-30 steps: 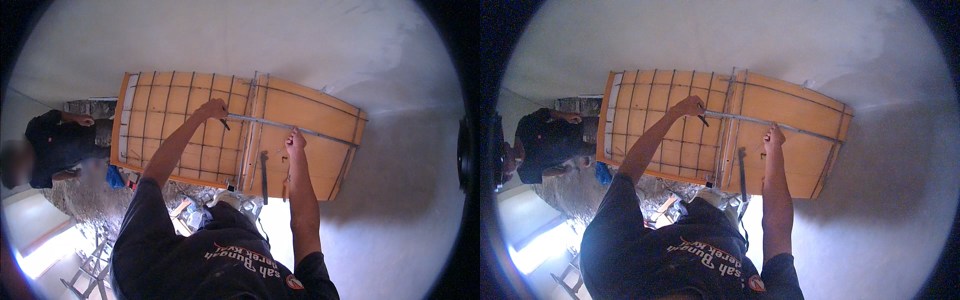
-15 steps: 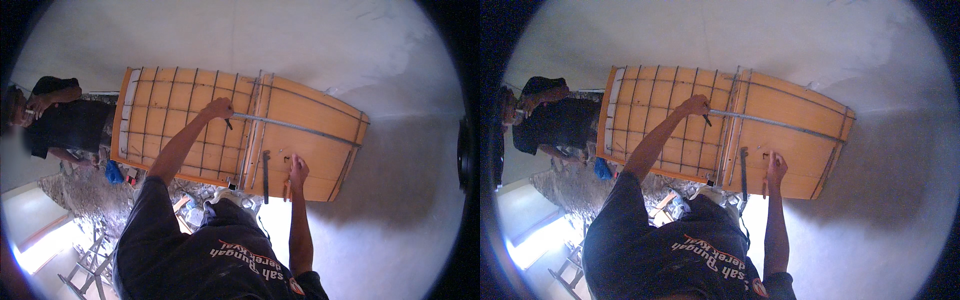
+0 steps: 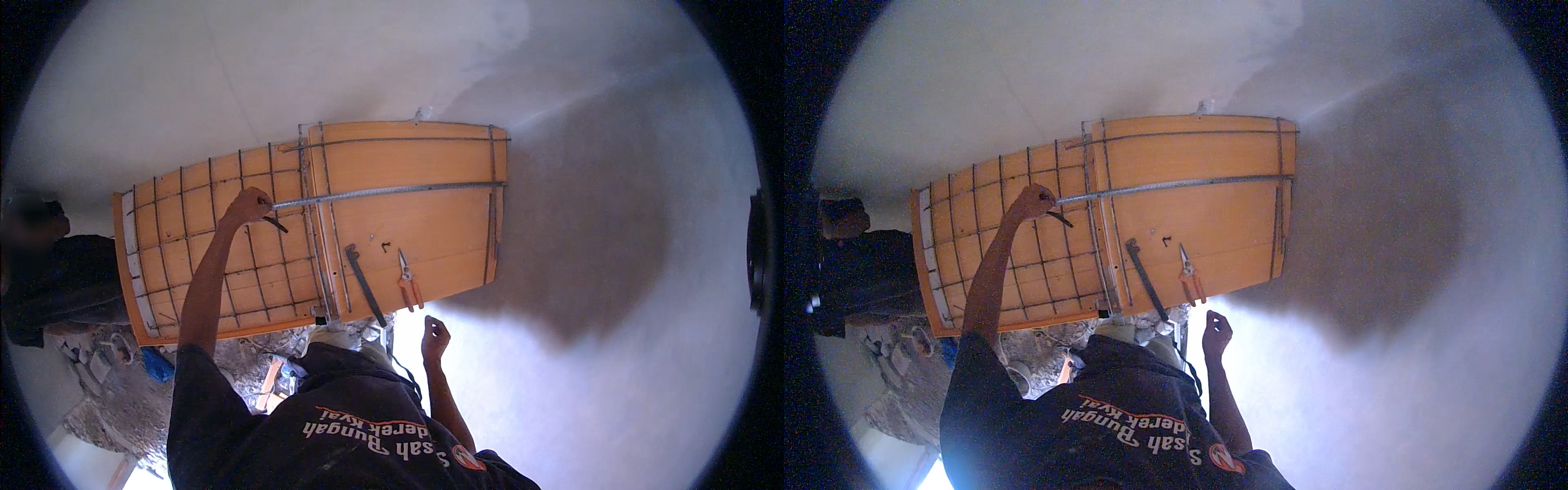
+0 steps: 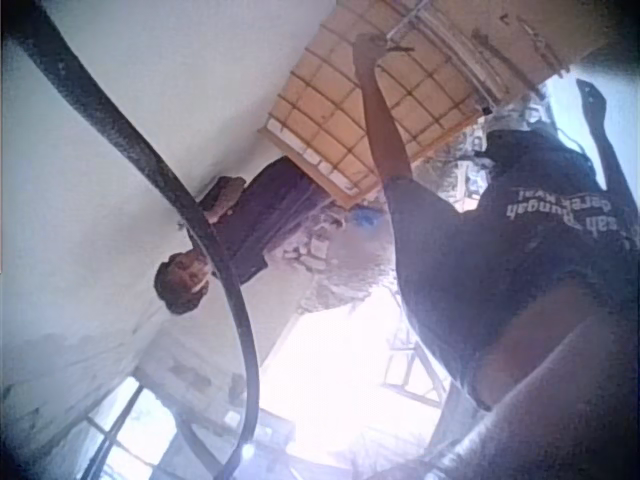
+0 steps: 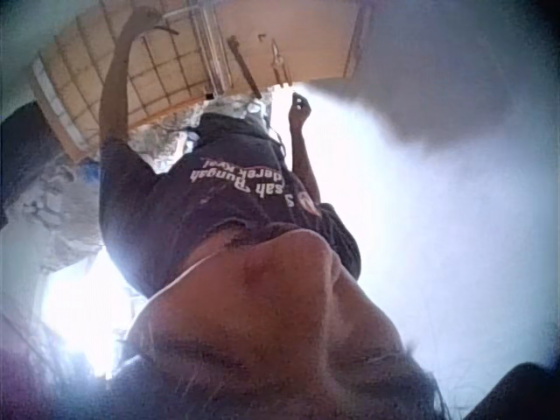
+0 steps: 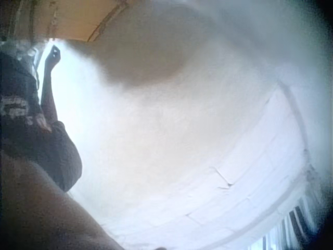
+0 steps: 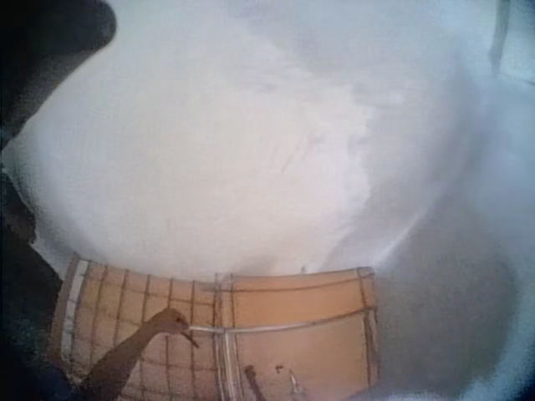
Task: The person measures a long metal rod with a tape measure and marks it with a pencil while sitting on the ground. They then use an angle grinder to cut the rod at the marked point. Finally, the person carries the cut rod into a room and places it on a wooden structure.
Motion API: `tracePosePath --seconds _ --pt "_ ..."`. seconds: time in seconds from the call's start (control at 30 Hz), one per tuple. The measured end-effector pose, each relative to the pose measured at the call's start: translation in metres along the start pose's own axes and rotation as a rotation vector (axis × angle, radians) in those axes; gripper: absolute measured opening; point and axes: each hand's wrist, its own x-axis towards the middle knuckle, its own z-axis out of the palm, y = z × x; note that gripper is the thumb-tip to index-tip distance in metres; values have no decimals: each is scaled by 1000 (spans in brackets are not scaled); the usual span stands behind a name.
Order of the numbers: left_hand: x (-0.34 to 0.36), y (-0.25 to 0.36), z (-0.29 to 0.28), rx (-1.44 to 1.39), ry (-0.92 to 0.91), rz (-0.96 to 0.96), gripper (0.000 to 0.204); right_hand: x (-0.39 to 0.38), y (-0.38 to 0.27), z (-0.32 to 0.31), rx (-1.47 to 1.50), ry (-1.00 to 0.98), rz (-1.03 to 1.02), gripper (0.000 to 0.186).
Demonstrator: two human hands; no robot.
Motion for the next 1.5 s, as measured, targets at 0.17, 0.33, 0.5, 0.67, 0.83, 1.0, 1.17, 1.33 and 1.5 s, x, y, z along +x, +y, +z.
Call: tracePosePath --seconds 0.17,0.33,0.5,0.67,0.83,1.0,1.17,1.33,1.5 --pt "-4 8 -4 20 -1 56 24 -20 11 -12 -11 47 53 24" --pt "-6 -3 -1 25 18 86 23 -30 7 -11 -31 32 149 23" --pt "1 2 7 9 -15 114 23 -33 53 -14 0 78 84 27" --pt "-3 -4 11 -2 -10 -26 24 -45 42 -17 -175 -29 185 32" --pt "5 -8 16 18 -33 25 26 -52 78 -14 -165 43 77 40" --pt "-5 -20 19 -9 49 34 27 -56 96 -13 -185 19 71 44" --pt "-31 7 23 -50 -13 -30 26 -71 92 -23 -263 24 144 45" --pt "-46 -11 39 6 49 30 23 -71 119 -29 -196 7 204 41" --pt "-76 -15 40 -127 81 -31 23 -71 127 -27 -250 10 244 43"
